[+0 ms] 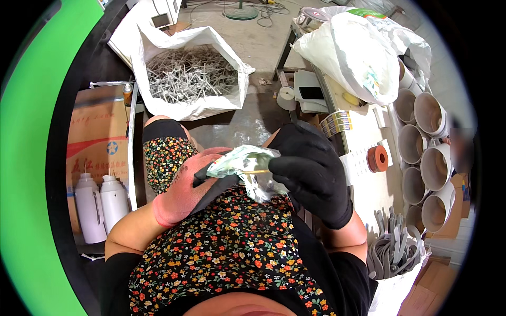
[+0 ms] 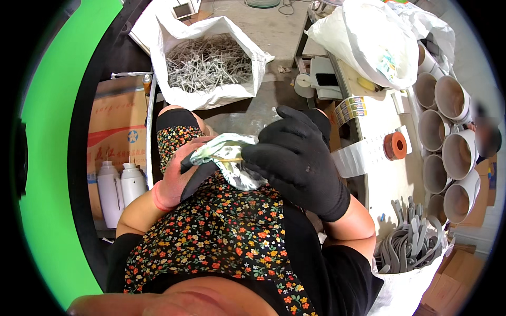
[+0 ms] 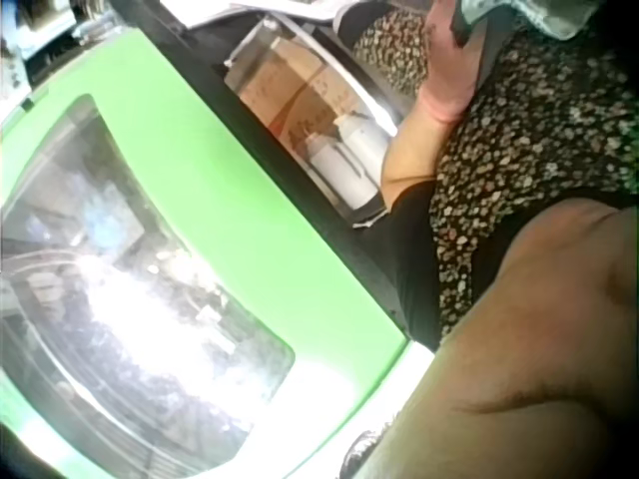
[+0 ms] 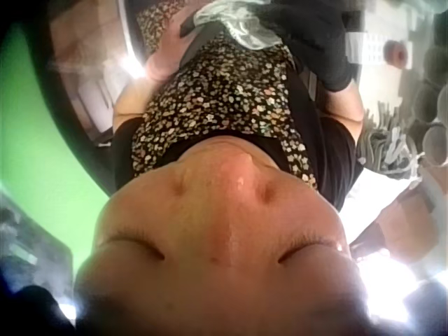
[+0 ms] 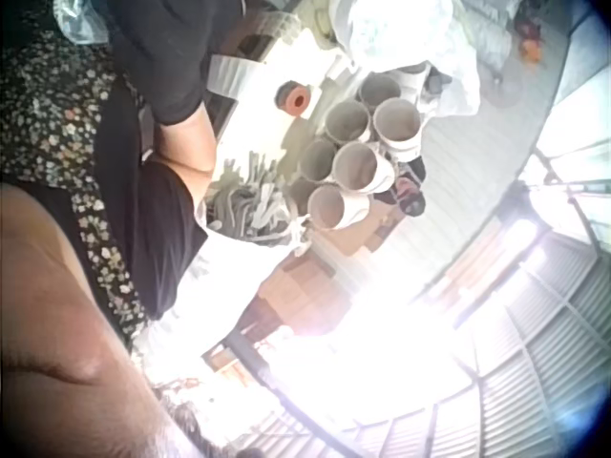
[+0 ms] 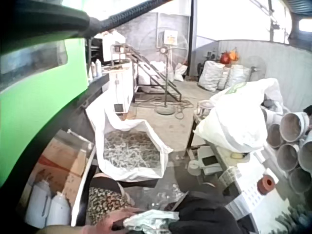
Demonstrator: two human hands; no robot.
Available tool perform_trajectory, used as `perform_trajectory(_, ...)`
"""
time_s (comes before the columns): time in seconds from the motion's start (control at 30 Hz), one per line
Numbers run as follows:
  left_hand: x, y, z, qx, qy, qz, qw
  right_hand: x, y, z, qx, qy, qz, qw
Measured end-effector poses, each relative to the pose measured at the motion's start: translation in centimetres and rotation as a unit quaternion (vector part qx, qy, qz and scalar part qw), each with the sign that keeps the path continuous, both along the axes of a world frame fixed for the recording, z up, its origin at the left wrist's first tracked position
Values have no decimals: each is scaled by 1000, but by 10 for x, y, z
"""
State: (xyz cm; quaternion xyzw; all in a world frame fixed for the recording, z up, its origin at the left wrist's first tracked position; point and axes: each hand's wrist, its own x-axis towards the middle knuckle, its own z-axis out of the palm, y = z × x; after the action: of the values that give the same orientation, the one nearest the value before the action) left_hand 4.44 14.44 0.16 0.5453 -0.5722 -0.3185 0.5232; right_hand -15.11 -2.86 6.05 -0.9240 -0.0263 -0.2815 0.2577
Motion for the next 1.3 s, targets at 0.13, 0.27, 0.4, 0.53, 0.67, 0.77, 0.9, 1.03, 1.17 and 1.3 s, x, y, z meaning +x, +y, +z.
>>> perform_trajectory(0.13,-4,4,-14,-7,124,92,988,-5,-6,9,9,-47,-48,998)
perform_trajectory(0.27,-3,5,-8,53,310,124,941,-25,-17,-11,65,-48,-55,995)
perform_trajectory(0.4,-1,7,-12,35,146,128,980,-18,-11,-45,139,31,-80,987)
perform_trajectory(0.53,4,8,-8,50,185,104,976,-3,-8,-65,204,6,-62,977)
perform_trajectory(0.67,18,0,9,64,-37,91,993,-13,-22,-55,259,-37,-100,960)
perform_trajectory(0.77,27,-7,22,100,-149,43,983,-23,-25,-38,203,32,-141,969)
perform_trajectory(0.9,34,-22,13,145,-117,39,982,-29,-20,-33,190,41,-198,961)
perform_trajectory(1.03,29,-34,8,75,-145,58,985,-37,-23,-41,264,34,-229,936)
perform_trajectory(1.17,17,-48,7,126,3,82,989,-48,-26,-56,351,19,-238,905)
perform_trajectory(1.3,8,-62,0,159,52,92,982,-56,-28,-72,437,9,-244,866)
